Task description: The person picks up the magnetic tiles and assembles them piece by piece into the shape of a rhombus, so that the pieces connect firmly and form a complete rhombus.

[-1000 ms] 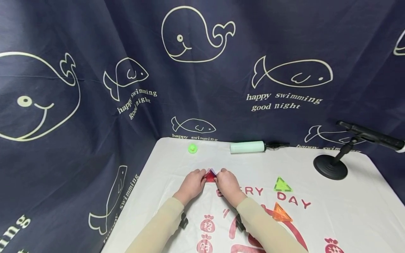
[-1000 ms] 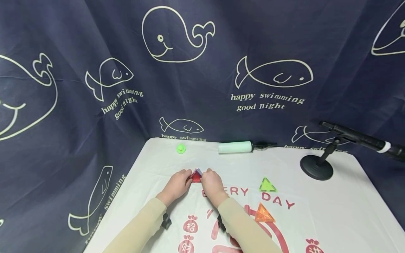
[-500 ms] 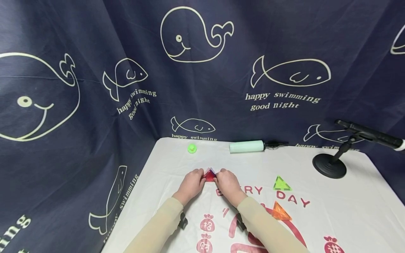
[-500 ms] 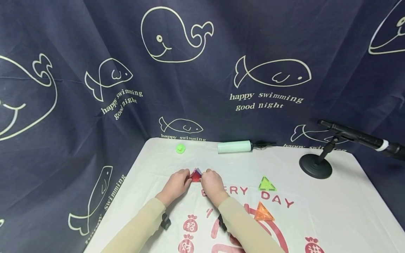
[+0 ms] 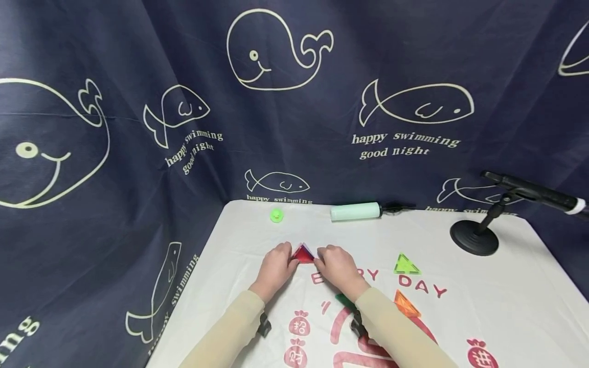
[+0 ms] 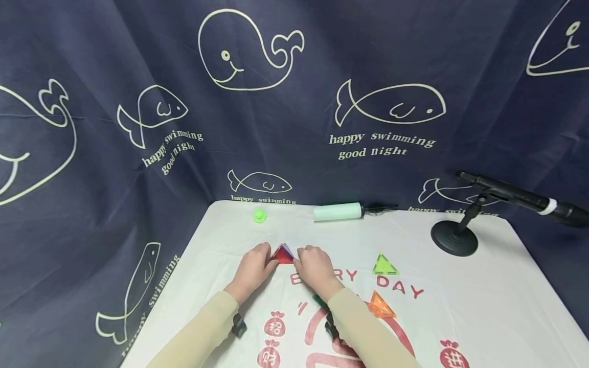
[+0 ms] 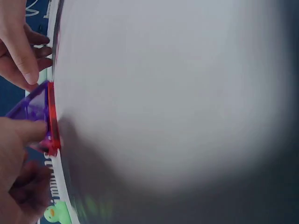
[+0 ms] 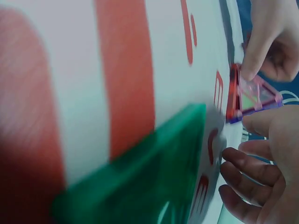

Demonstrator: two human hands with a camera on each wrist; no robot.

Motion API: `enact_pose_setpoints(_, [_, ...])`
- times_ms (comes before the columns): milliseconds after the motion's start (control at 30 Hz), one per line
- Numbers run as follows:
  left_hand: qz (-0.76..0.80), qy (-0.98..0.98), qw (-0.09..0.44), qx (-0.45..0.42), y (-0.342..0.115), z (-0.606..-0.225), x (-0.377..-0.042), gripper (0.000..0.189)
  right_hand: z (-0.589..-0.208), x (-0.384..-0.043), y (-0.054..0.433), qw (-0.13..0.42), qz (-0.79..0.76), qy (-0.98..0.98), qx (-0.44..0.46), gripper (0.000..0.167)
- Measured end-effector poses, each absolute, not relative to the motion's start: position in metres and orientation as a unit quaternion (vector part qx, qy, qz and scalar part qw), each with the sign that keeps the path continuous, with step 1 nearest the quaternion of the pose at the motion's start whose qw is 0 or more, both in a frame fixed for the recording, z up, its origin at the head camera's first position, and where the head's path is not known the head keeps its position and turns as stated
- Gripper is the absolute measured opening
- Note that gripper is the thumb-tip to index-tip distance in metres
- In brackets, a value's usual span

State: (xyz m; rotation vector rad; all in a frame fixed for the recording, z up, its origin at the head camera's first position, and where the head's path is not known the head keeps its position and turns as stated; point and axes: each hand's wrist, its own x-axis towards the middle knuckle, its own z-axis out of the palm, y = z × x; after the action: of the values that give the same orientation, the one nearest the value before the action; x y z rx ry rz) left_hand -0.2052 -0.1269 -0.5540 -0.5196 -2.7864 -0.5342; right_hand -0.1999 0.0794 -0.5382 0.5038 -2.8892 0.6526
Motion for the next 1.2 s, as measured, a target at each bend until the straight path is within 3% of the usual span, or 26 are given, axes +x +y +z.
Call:
enact_pose_setpoints(67, [-0.181, -0.956, 0.141, -0.184, -0.124, -0.552, -0.203, 0.033, -0.537, -0.200, 0.087, 0.069, 0.214, -0.961, 0.161, 0.029])
enact_pose_setpoints(333, [-0.174, -0.936, 0.159, -0.261, -0.100, -0.545, -0.186, 0.017, -0.535, -0.201, 0.131, 0.099, 0.212, -0.961, 0.147, 0.028])
enact_pose_setpoints(567, [-0.200, -0.924, 0.093, -0.314, -0.074, -0.541, -0.172, 0.015, -0.536, -0.201, 0.178, 0.088, 0.206, -0.968, 0.109, 0.032])
enact_pose_setpoints(833, [-0.180, -0.924, 0.018, -0.338, -0.048, -0.545, -0.154, 0.028, -0.541, -0.193, 0.229, 0.112, 0.205, -0.967, 0.101, 0.034])
enact_pose_setpoints(1200, [-0.167, -0.910, 0.017, -0.379, -0.030, -0.551, -0.138, 0.037, -0.546, -0.169, 0.281, 0.079, 0.206, -0.973, 0.061, 0.048])
